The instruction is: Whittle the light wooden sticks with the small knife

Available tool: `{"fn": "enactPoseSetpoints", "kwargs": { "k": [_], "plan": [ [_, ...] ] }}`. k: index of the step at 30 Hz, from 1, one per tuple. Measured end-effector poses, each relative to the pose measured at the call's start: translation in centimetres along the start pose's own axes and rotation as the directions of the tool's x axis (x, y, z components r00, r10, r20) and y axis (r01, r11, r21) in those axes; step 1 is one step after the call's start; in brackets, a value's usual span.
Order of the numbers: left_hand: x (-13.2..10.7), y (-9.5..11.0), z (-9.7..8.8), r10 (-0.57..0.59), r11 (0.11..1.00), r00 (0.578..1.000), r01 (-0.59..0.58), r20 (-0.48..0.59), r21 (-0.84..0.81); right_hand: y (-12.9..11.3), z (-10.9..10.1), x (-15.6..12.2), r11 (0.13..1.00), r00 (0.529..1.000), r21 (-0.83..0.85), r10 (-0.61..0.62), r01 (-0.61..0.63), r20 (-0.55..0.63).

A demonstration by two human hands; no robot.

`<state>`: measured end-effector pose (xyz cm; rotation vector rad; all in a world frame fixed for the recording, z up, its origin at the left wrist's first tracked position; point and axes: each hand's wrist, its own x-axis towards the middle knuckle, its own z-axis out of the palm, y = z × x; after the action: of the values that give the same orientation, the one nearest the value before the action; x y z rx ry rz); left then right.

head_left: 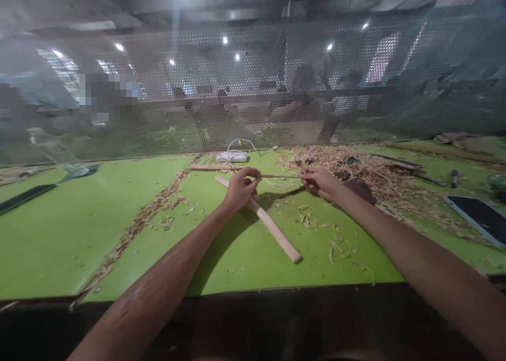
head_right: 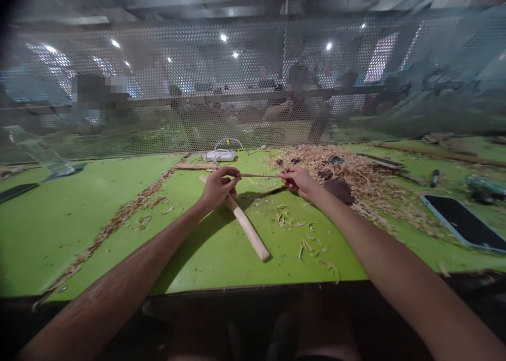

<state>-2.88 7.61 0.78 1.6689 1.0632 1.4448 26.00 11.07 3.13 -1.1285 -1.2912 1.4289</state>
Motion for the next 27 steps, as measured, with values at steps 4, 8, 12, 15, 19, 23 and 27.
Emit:
{"fn": "enactPoseSetpoints", "kwargs": {
  "k": [4,8,12,15,19,23,27],
  "plan": [
    [-0.1,0.3,0.0,-0.021,1.0,1.0,0.021,0.012,0.011,0.2,-0.1,0.0,0.999,1.0,-0.027,0.023,-0.023,-0.008],
    [-0.2,0.5,-0.1,-0.021,1.0,1.0,0.021,0.014,0.007,0.5,-0.2,0.1,0.999,1.0,-0.032,0.001,0.0,0.009],
    [-0.1,0.3,0.0,-0.01,1.0,1.0,0.01,0.006,-0.005,0.7,-0.2,0.2,0.999,1.0,-0.031,-0.009,0.009,0.009],
    [-0.1,0.2,0.0,-0.003,1.0,1.0,0.003,0.007,0.006,0.7,-0.1,0.2,0.999,1.0,-0.028,-0.017,0.017,0.002],
    [-0.1,0.2,0.0,-0.007,1.0,1.0,0.006,0.005,0.006,0.7,-0.2,0.4,0.999,1.0,-0.034,-0.016,0.016,0.004],
    [-0.1,0.2,0.0,-0.01,1.0,1.0,0.01,0.004,0.019,1.1,-0.4,0.9,0.999,1.0,-0.046,-0.025,0.025,0.003],
    [-0.3,0.5,0.1,-0.015,0.998,1.0,0.014,0.016,0.059,1.3,-0.5,1.3,0.999,0.999,-0.033,-0.034,0.034,0.014]
  ]
}}
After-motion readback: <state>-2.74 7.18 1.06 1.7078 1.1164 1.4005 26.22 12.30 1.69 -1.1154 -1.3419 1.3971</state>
